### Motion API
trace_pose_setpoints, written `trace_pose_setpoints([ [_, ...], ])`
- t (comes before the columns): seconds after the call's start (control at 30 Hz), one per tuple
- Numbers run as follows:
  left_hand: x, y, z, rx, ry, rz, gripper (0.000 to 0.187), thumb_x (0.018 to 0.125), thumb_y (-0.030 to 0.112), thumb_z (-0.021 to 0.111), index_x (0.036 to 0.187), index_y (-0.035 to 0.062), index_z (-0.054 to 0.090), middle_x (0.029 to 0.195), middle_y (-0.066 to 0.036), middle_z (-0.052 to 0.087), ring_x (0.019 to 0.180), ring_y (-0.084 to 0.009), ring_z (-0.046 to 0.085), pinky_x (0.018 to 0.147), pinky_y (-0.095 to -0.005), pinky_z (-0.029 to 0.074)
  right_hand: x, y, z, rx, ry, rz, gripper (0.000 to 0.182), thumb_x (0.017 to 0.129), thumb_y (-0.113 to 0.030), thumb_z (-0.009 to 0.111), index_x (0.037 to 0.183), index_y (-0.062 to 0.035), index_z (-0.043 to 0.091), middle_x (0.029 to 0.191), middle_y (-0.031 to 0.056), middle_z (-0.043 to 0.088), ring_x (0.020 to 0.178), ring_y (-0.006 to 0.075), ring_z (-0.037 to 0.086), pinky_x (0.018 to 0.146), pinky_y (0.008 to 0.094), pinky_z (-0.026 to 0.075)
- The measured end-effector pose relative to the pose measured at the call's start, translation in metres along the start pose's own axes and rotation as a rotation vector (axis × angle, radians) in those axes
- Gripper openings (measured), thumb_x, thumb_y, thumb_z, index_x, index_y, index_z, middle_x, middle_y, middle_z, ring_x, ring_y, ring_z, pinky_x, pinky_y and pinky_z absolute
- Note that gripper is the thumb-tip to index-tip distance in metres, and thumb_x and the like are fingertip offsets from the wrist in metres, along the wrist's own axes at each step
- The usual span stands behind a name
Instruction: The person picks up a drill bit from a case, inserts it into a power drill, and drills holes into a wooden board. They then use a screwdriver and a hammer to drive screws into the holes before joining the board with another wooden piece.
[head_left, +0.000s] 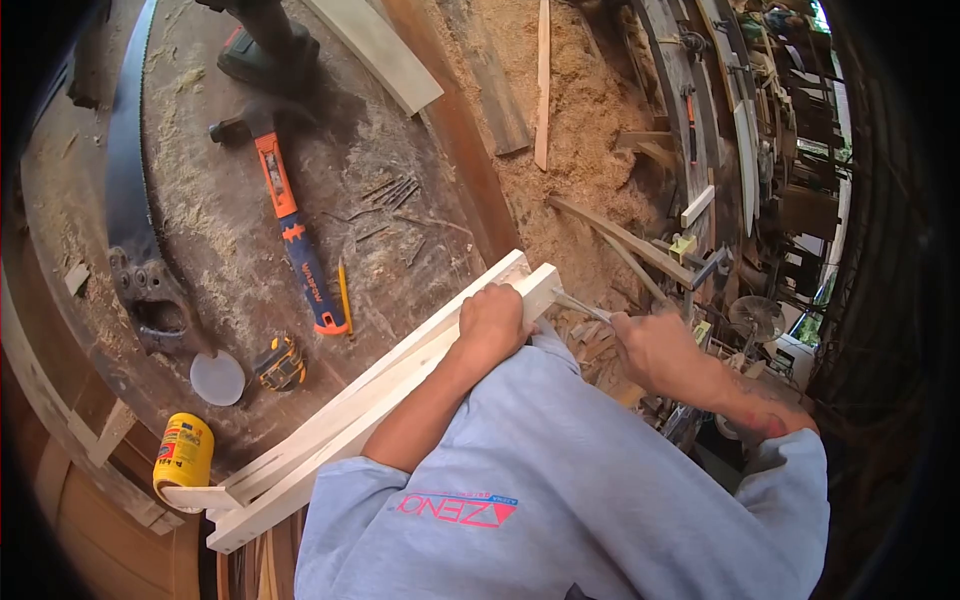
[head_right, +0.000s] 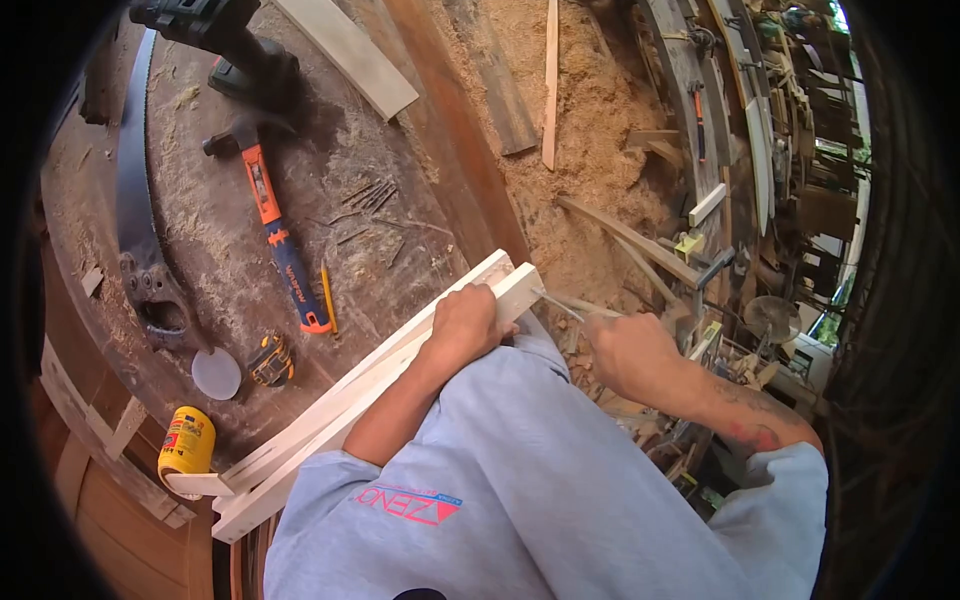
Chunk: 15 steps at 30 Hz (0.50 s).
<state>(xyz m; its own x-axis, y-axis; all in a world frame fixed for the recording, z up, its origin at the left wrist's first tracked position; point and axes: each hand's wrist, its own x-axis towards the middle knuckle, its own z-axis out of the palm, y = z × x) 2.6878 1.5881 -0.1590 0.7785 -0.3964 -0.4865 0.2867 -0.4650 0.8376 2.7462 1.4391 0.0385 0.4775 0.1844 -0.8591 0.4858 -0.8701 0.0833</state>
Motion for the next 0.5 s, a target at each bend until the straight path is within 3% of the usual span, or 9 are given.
trace_pose_setpoints([
  [0.23, 0.003, -0.001, 0.003, -0.014, -0.005, -0.010, 0.049, 0.073, 0.032, 0.086, 0.090, -0.0101, 0.067, 0.090, -0.029, 0.069, 0.088, -0.0437, 0.069, 0.080, -0.0481, 0.055, 0.019, 0.009, -0.007, 0.141, 0.056, -0.086, 0.018, 0.086, -0.011, 0.058, 0.078, 0.0039, 0.062, 0.064, 0.0277, 0.062, 0.063, 0.0474, 0.064, 0.063, 0.0547, 0.053],
  [0.3, 0.003, -0.001, 0.001, -0.020, -0.013, -0.005, 0.044, 0.075, 0.027, 0.083, 0.095, -0.0090, 0.068, 0.095, -0.025, 0.070, 0.087, -0.0398, 0.070, 0.077, -0.0464, 0.056, 0.022, 0.010, -0.012, 0.185, 0.047, -0.095, 0.019, 0.086, -0.011, 0.058, 0.076, 0.0044, 0.061, 0.064, 0.0284, 0.062, 0.063, 0.0479, 0.063, 0.063, 0.0548, 0.053],
  [0.43, 0.003, 0.000, 0.003, -0.075, -0.047, -0.063, 0.045, 0.076, 0.025, 0.082, 0.099, -0.0103, 0.064, 0.098, -0.026, 0.067, 0.091, -0.0405, 0.068, 0.080, -0.0473, 0.055, 0.028, 0.008, -0.021, 0.219, 0.011, -0.064, 0.022, 0.089, -0.011, 0.059, 0.074, 0.0039, 0.061, 0.063, 0.0277, 0.060, 0.063, 0.0480, 0.062, 0.062, 0.0546, 0.051],
  [0.5, 0.001, -0.001, 0.007, -0.055, 0.052, 0.003, 0.048, 0.077, 0.023, 0.081, 0.103, -0.0115, 0.061, 0.102, -0.027, 0.063, 0.098, -0.0407, 0.064, 0.084, -0.0489, 0.053, 0.029, 0.005, -0.027, 0.228, 0.009, -0.061, 0.024, 0.091, -0.012, 0.060, 0.072, 0.0025, 0.061, 0.062, 0.0259, 0.059, 0.062, 0.0477, 0.060, 0.060, 0.0542, 0.049],
])
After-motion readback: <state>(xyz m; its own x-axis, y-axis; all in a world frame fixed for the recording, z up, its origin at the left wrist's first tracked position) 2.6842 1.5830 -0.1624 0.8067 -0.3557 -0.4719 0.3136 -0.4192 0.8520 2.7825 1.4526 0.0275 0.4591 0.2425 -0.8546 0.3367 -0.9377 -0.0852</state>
